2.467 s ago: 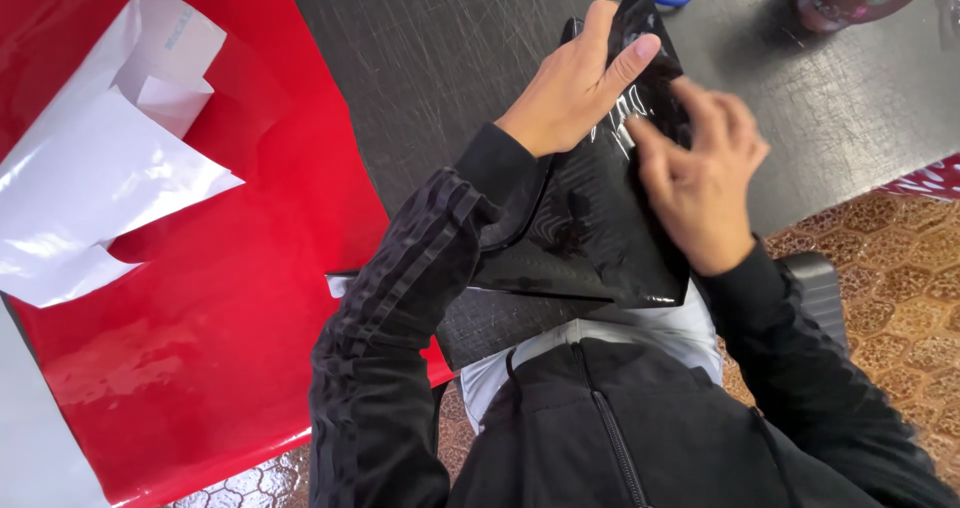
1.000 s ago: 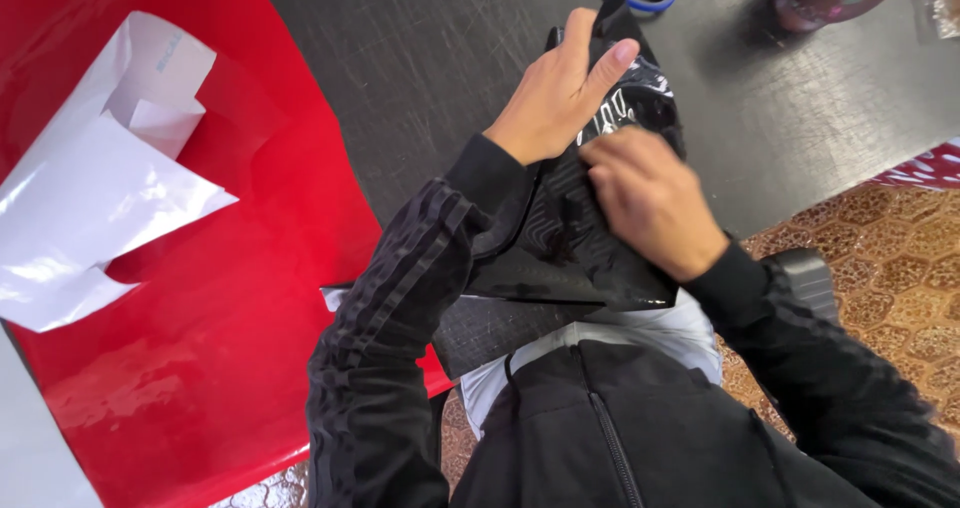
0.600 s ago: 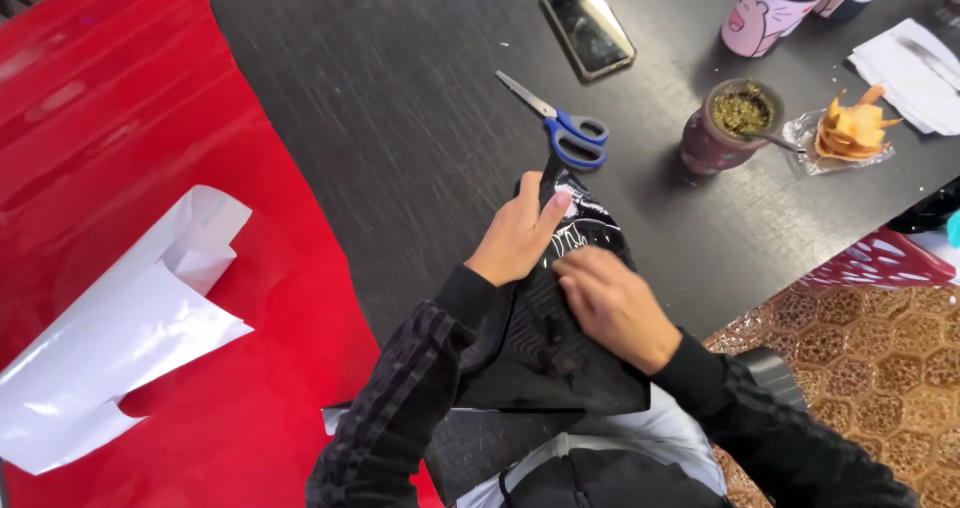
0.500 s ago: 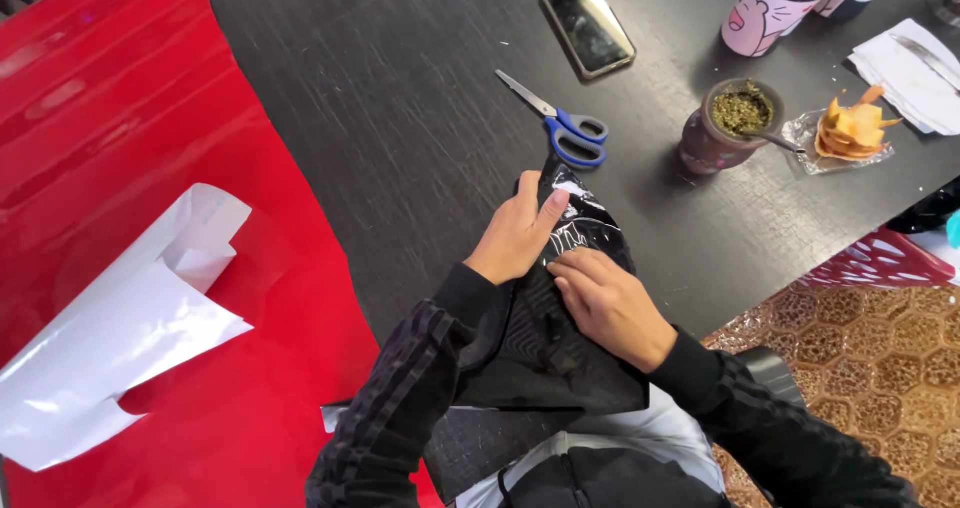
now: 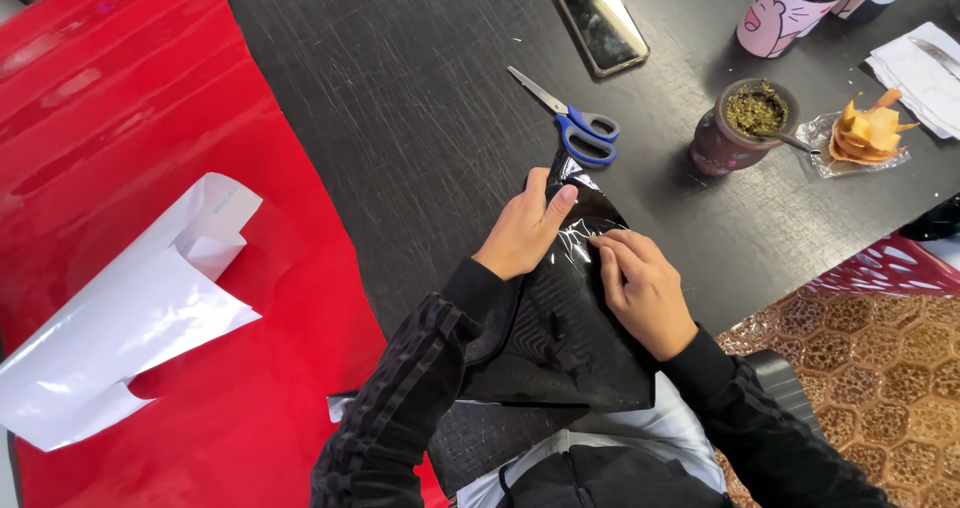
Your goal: Applying a vinyl wrap to a plastic component by peeling the backing and smoothing the film onto the surface.
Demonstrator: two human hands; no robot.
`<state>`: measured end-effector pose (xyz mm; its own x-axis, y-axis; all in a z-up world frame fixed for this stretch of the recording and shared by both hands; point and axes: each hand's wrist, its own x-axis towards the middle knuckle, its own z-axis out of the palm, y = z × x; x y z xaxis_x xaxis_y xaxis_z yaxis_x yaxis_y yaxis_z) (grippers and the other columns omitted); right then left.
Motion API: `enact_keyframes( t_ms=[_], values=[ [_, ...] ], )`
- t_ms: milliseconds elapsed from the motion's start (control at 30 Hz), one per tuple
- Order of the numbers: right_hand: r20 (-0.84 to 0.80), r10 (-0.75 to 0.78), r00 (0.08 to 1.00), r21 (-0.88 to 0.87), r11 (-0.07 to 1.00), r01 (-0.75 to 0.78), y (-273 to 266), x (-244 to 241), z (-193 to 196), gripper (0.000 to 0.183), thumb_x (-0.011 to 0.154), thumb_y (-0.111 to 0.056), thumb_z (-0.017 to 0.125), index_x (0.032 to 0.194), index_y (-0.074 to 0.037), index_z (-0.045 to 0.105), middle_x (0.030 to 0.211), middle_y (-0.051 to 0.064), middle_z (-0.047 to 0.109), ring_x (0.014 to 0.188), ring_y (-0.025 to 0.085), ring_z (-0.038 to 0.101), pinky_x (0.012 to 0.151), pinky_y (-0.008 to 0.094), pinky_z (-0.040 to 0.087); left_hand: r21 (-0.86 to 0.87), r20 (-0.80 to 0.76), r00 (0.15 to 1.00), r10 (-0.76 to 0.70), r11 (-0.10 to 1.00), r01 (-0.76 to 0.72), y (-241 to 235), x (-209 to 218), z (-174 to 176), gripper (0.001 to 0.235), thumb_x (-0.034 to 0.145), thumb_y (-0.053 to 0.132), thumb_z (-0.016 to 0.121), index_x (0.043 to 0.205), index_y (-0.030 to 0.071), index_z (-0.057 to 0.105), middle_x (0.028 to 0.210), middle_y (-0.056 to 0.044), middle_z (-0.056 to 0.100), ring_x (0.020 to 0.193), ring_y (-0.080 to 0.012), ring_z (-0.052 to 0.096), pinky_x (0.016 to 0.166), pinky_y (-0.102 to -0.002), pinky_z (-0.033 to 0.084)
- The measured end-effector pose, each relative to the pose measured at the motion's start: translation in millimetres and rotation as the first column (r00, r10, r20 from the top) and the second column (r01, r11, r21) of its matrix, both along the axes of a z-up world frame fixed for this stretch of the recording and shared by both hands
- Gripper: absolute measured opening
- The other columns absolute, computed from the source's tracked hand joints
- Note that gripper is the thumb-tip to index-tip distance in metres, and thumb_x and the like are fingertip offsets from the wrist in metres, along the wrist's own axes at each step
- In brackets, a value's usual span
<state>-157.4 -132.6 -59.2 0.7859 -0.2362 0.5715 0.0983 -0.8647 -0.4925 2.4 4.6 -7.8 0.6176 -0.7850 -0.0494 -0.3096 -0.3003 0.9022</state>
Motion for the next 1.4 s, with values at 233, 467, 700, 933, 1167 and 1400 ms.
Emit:
enact_keyframes(
  t_ms=[233, 467, 700, 933, 1167, 1400],
  values=[
    [-0.019, -0.034, 0.999, 0.012, 0.999, 0.035, -4, -1, -12, 0.017, 0.102, -0.012, 0.065, 0.114, -0.012, 0.077, 0.110, 0.005, 0.073, 0.106, 0.028, 0.072, 0.091, 0.040, 0.058, -0.162, 0.021, 1.000, -0.002, 0.987, 0.005, -1, 4, -5, 0.053, 0.108, 0.054, 0.048, 0.124, 0.004, 0.053, 0.114, -0.032, 0.066, 0.117, -0.0545, 0.062, 0.097, -0.056, 0.053],
    [-0.098, 0.037, 0.995, -0.028, 0.999, -0.040, -1, -7, 9, 0.010, 0.101, -0.007, 0.070, 0.109, -0.003, 0.075, 0.111, 0.014, 0.070, 0.106, 0.037, 0.069, 0.092, 0.046, 0.057, -0.382, 0.416, 0.908, 0.038, 0.914, 0.137, -19, 2, -2, 0.014, 0.102, 0.010, 0.064, 0.103, -0.003, 0.060, 0.109, -0.021, 0.055, 0.108, -0.0493, 0.059, 0.091, -0.055, 0.053],
    [-0.132, 0.045, 0.990, -0.092, 0.994, -0.057, -3, -12, 9, 0.009, 0.105, -0.001, 0.069, 0.113, 0.003, 0.071, 0.113, 0.018, 0.062, 0.101, 0.038, 0.059, 0.089, 0.046, 0.050, -0.260, 0.522, 0.852, 0.033, 0.958, 0.122, -24, -22, 23, 0.037, 0.102, 0.005, 0.054, 0.065, 0.003, 0.053, 0.123, -0.003, 0.046, 0.123, -0.0258, 0.046, 0.081, -0.040, 0.050],
    [-0.007, 0.001, 1.000, -0.025, 1.000, -0.001, -7, -11, 29, 0.036, 0.091, 0.008, 0.086, 0.110, 0.007, 0.056, 0.111, 0.025, 0.054, 0.109, 0.043, 0.052, 0.096, 0.050, 0.045, -0.248, 0.509, 0.861, 0.016, 0.960, 0.129, -18, -16, 19, 0.032, 0.105, 0.029, 0.057, 0.092, 0.001, 0.064, 0.113, -0.011, 0.047, 0.114, -0.0352, 0.047, 0.103, -0.047, 0.043],
    [0.044, 0.161, 0.986, 0.198, 0.966, -0.167, -39, 15, 54, 0.039, 0.111, -0.032, 0.071, 0.121, 0.004, 0.065, 0.129, 0.023, 0.050, 0.126, 0.036, 0.052, 0.111, 0.051, 0.045, -0.267, 0.486, 0.874, -0.005, 0.951, 0.154, -3, -32, 39, 0.052, 0.107, 0.046, 0.042, 0.104, 0.005, 0.072, 0.117, -0.017, 0.049, 0.122, -0.0365, 0.047, 0.111, -0.051, 0.040],
    [0.068, 0.170, 0.983, 0.156, 0.972, -0.178, -42, 1, 67, 0.020, 0.113, -0.010, 0.080, 0.104, 0.005, 0.071, 0.135, 0.022, 0.047, 0.131, 0.036, 0.048, 0.104, 0.045, 0.040, 0.168, 0.688, 0.706, 0.168, 0.909, -0.380, 22, -80, 2, 0.145, 0.071, 0.085, 0.089, 0.169, 0.017, 0.007, 0.151, -0.022, 0.047, 0.142, -0.0390, 0.052, 0.113, -0.057, 0.047]
  ],
)
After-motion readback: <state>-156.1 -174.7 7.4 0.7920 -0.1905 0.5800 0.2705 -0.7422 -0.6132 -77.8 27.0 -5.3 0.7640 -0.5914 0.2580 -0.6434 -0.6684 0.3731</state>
